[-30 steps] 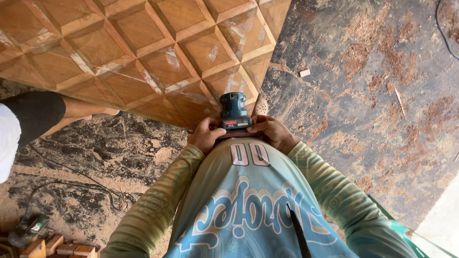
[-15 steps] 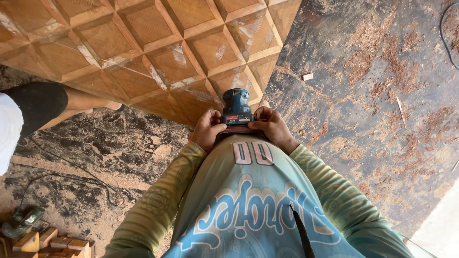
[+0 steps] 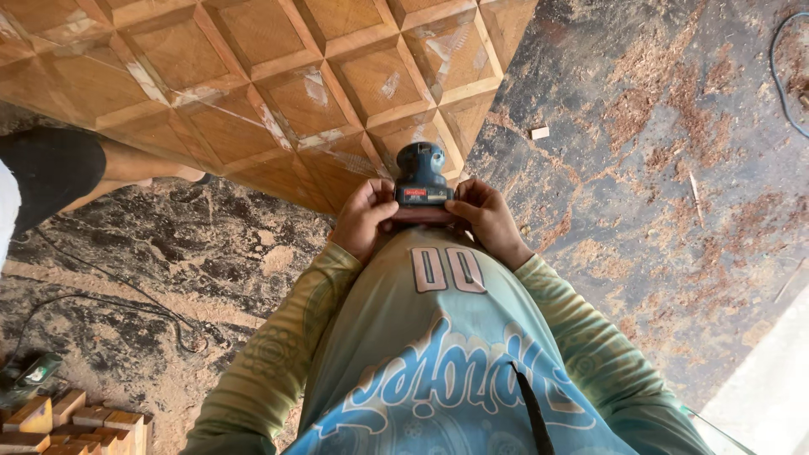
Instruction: The person uses an electric sander to smooth the surface of a large wooden panel featuring a geometric 3D pattern. They systematically move the tool across the raised sections and then pause to manually adjust the sanding pad on the machine.
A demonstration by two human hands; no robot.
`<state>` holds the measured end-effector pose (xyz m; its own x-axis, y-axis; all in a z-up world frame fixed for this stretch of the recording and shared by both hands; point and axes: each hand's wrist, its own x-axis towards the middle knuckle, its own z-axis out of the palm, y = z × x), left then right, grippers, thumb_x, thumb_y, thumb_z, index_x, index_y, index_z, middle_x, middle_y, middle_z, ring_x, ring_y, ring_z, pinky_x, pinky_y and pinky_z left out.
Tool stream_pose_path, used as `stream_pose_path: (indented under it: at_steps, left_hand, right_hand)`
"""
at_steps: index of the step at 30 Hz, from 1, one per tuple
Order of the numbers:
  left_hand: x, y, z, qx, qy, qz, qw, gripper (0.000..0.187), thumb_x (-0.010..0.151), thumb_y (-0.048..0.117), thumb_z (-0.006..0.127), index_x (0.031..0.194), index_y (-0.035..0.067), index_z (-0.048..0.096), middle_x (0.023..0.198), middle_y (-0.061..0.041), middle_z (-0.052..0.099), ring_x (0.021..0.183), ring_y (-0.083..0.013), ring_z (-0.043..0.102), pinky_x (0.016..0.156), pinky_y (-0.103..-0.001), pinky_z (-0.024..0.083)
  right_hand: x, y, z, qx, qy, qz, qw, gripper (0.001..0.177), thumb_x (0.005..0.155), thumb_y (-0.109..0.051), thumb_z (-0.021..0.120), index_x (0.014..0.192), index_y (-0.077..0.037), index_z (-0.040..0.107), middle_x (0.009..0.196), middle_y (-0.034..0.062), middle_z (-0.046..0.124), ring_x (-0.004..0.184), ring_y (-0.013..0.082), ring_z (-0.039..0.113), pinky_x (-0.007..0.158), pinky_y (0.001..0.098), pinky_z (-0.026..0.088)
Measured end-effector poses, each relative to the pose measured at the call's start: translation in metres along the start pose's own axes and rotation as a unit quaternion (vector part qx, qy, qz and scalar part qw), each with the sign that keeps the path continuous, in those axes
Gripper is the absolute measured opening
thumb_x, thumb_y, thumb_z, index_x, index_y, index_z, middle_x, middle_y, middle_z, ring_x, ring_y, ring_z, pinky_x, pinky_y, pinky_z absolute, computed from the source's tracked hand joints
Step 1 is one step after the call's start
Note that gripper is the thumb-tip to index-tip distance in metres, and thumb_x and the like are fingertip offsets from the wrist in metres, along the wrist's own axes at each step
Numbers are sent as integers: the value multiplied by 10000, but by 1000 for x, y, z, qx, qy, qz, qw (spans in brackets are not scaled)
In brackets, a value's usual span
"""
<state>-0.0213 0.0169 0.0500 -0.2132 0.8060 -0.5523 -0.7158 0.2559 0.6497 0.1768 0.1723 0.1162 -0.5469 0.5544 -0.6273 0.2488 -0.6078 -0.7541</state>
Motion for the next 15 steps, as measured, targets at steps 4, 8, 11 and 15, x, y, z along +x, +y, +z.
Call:
stream_pose_path:
  at_steps: [4, 8, 11, 15]
  left_hand:
    - [0, 26, 22, 134, -39, 118, 983, 396, 913, 33, 700, 1281, 25, 554, 1153, -57, 666, 1060, -146, 652, 908, -304, 567]
    - [13, 36, 46, 234, 44, 142, 961, 367, 870, 68, 736, 1207, 23, 598, 1062, -59, 712, 967, -164, 697, 832, -333, 602]
    - [22, 45, 47, 331, 102, 202, 916, 297, 865, 53, 754, 1146, 18, 667, 1056, -77, 740, 964, -168, 714, 866, -326, 579]
    - [21, 50, 36, 266, 96, 220, 934, 316, 870, 41, 743, 1177, 22, 670, 1086, -93, 738, 1003, -176, 705, 899, -324, 572]
  right_hand:
    - [-10, -18, 2, -190, 86, -68, 976, 250, 862, -39, 773, 1055, 22, 627, 874, 95, 741, 730, 149, 718, 637, 274, 603]
    - [-7, -25, 2, -117, 124, -99, 980, 175, 898, -21, 756, 1001, 76, 653, 884, 149, 738, 741, 181, 726, 694, 300, 627]
    - [5, -31, 4, -71, 105, -100, 987, 151, 886, 2, 746, 986, 67, 653, 883, 142, 735, 746, 178, 734, 720, 305, 646]
    - [10, -35, 14, -68, 79, -98, 990, 133, 875, 45, 733, 968, 50, 638, 876, 133, 732, 754, 173, 730, 717, 305, 633]
